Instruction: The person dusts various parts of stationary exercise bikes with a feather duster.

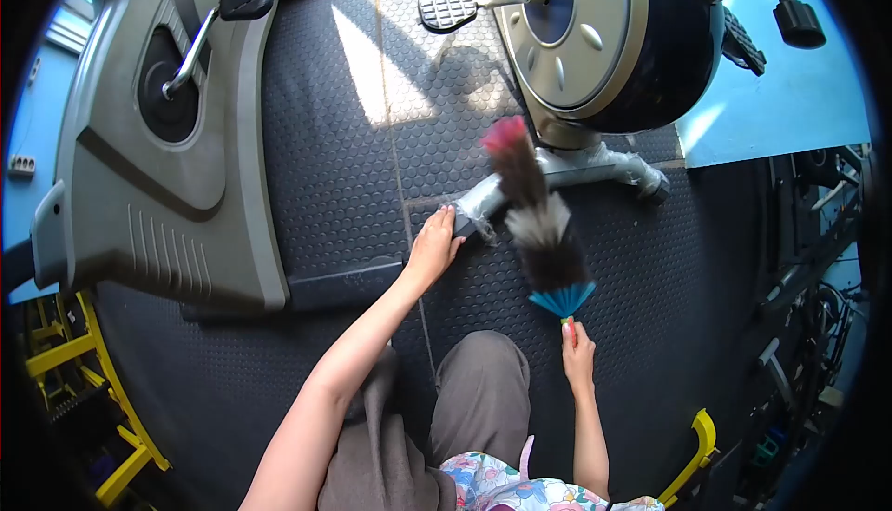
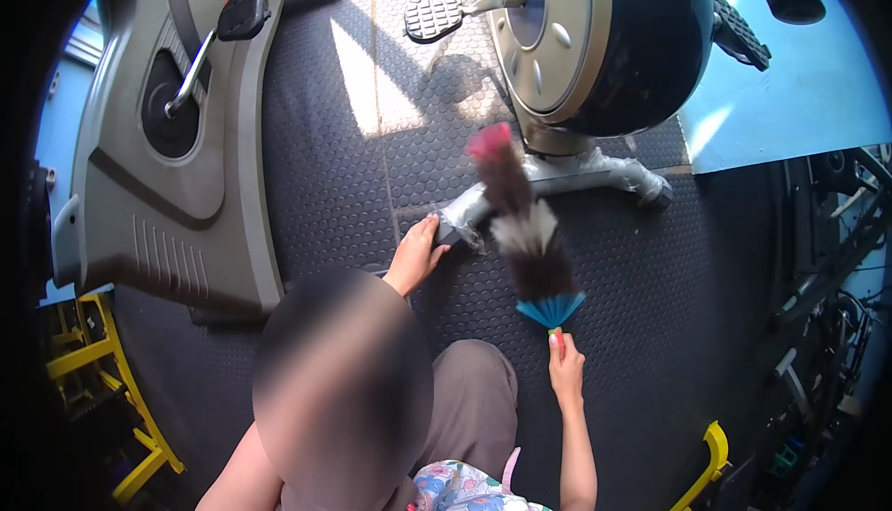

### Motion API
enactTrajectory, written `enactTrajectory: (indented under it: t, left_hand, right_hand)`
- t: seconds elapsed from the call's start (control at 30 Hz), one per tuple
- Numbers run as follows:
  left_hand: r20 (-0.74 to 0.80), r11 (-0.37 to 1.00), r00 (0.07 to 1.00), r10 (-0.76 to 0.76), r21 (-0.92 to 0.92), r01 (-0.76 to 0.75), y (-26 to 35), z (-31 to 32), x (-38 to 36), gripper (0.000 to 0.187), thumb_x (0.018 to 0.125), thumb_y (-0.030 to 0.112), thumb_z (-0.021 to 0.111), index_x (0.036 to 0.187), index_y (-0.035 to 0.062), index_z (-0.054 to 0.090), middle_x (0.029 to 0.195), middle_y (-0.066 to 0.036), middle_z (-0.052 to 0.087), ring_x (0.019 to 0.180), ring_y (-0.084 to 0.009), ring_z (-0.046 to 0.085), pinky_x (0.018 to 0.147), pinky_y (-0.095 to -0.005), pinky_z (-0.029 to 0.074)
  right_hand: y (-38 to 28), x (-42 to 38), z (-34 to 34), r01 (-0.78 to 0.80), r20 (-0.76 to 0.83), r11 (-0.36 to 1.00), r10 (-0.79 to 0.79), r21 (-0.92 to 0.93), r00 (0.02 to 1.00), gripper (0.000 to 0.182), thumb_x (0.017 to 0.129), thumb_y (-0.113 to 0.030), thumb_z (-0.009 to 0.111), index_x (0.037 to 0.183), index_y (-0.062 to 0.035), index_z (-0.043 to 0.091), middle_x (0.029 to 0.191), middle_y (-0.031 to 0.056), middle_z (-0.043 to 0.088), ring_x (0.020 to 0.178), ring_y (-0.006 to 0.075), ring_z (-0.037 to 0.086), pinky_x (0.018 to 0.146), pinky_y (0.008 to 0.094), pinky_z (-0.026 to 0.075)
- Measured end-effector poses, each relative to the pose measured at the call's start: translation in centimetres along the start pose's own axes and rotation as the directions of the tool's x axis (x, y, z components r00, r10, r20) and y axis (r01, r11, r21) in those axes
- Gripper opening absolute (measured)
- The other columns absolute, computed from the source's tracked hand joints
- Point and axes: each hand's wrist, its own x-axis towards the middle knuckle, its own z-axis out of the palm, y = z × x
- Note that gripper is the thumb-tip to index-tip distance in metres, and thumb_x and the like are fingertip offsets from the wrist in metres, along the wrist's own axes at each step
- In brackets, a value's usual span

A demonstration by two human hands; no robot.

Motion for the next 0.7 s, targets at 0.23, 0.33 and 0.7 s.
enactTrajectory:
  t: [0.23, 0.33, 0.7]
  left_hand:
    - [-0.006, 0.951, 0.999, 0.054, 0.306, -0.05, 0.7, -2.8, -3.3, 0.025, 0.074, 0.026, 0.062, 0.084, 0.0032, 0.057, 0.082, -0.011, 0.061, 0.077, -0.0252, 0.059, 0.068, -0.036, 0.041]
    - [-0.187, 0.923, 0.982, 0.027, 0.381, 0.047, 0.1, -5.8, -7.6, 0.032, 0.073, 0.035, 0.063, 0.057, 0.0092, 0.054, 0.058, -0.004, 0.057, 0.062, -0.0215, 0.058, 0.063, -0.0346, 0.036]
    - [-0.649, 0.71, 0.576, -0.497, 0.076, 0.7, -8.6, -24.9, -28.6, 0.07, 0.071, 0.042, 0.066, 0.113, -0.0075, 0.041, 0.104, -0.026, 0.05, 0.101, -0.0369, 0.048, 0.086, -0.041, 0.04]
  right_hand:
    - [-0.8, -1.3, 2.8, 0.15, 0.084, 0.988, -0.151, 0.018, 0.985, 0.03, 0.09, -0.026, 0.044, 0.081, 0.0012, 0.05, 0.059, 0.0206, 0.05, 0.051, 0.0366, 0.05, 0.048, 0.0395, 0.036]
    - [0.9, -2.3, 3.3, 0.007, 0.083, 0.996, -0.014, 0.085, 0.996, 0.03, 0.09, -0.027, 0.044, 0.081, 0.0003, 0.049, 0.055, 0.0156, 0.049, 0.046, 0.0239, 0.049, 0.046, 0.0365, 0.036]
    - [3.7, -9.2, 10.1, 0.423, 0.495, 0.886, -0.459, 0.19, 0.738, 0.026, 0.087, -0.03, 0.049, 0.087, -0.0041, 0.05, 0.066, 0.0232, 0.056, 0.066, 0.0396, 0.058, 0.052, 0.0444, 0.042]
